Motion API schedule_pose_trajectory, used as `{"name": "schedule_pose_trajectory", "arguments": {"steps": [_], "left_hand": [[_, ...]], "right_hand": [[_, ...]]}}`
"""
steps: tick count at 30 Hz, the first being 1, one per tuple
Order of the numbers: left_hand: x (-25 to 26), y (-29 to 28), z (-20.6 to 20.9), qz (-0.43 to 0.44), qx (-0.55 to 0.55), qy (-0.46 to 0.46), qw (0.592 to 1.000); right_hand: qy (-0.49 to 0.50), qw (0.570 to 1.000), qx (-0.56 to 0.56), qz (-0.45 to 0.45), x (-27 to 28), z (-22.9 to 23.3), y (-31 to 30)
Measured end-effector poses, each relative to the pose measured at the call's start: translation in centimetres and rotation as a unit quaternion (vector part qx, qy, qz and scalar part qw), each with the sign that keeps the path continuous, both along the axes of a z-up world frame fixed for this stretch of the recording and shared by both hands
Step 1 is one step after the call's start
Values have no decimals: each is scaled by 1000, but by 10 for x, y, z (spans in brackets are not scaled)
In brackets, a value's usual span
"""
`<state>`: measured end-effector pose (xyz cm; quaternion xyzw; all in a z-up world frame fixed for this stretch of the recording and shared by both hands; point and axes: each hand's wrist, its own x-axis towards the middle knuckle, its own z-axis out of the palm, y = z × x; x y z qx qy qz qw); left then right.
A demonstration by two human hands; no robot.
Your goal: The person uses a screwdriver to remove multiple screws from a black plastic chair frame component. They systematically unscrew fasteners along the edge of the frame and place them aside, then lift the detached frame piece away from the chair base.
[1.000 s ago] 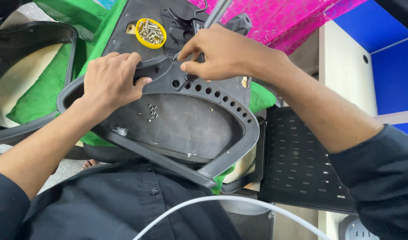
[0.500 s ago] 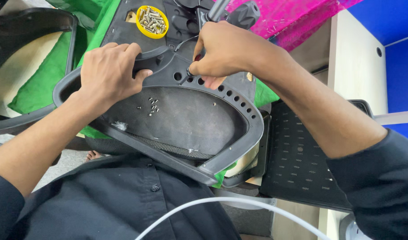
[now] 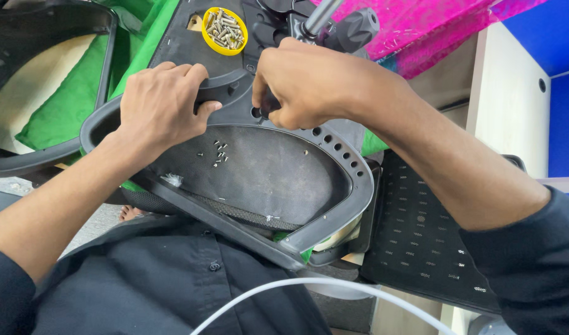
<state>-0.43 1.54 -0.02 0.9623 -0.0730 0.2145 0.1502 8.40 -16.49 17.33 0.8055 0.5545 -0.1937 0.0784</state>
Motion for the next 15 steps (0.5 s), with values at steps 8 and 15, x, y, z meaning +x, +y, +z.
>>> {"name": "schedule_pose_trajectory", "arguments": {"steps": [8, 15], "left_hand": [[-1, 1, 1, -4, -4, -3, 1000], [0, -1, 1, 4, 6, 0, 1000]], "right_hand": [[48, 997, -60, -11, 17, 2, -5], [30, 996, -72, -46, 13, 12, -19]]}}
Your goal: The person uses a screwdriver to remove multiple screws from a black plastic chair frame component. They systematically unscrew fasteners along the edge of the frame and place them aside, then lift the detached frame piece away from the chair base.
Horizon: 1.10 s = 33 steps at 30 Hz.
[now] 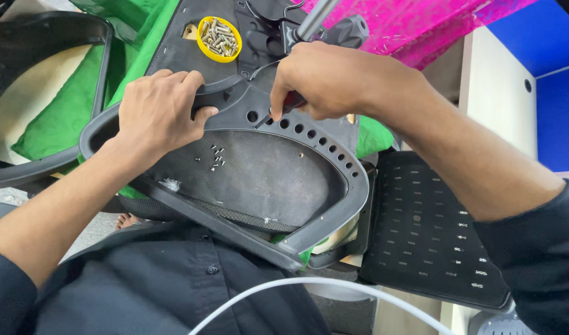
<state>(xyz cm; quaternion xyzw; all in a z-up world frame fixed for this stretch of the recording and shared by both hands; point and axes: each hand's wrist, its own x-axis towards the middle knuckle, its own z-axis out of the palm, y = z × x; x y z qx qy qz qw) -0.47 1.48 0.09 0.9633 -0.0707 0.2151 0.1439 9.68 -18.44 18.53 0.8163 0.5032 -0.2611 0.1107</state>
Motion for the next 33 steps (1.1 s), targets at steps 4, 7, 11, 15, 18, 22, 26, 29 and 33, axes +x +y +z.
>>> {"name": "schedule_pose_trajectory", "arguments": {"steps": [4, 7, 11, 15, 18, 22, 26, 29, 33], "left_hand": [[1, 0, -1, 1, 4, 1, 1000], [2, 0, -1, 6, 10, 13, 1000], [2, 0, -2, 4, 9, 11, 1000], [2, 1, -3, 5, 10, 14, 1000], [2, 1, -3, 3, 12, 10, 1000], [1, 1, -2, 0, 9, 9, 1000], [1, 1, -1, -1, 3, 10, 1000], [1, 0, -1, 1, 3, 8, 1000], [2, 0, -1, 4, 2, 16, 1000]], "right_hand": [[-30, 999, 17, -22, -13, 1, -6], [-43, 997, 61, -2, -18, 4, -13], [-61, 991, 98, -75, -28, -2, -19], [-142, 956, 250, 53, -33, -5, -21], [-22, 963, 152, -219, -33, 0, -20], [9, 957, 162, -239, -32, 3, -14], [34, 942, 141, -302, -31, 1, -9], [44, 935, 133, -327, -28, -1, -7], [14, 932, 138, -335, -27, -5, -4]]}}
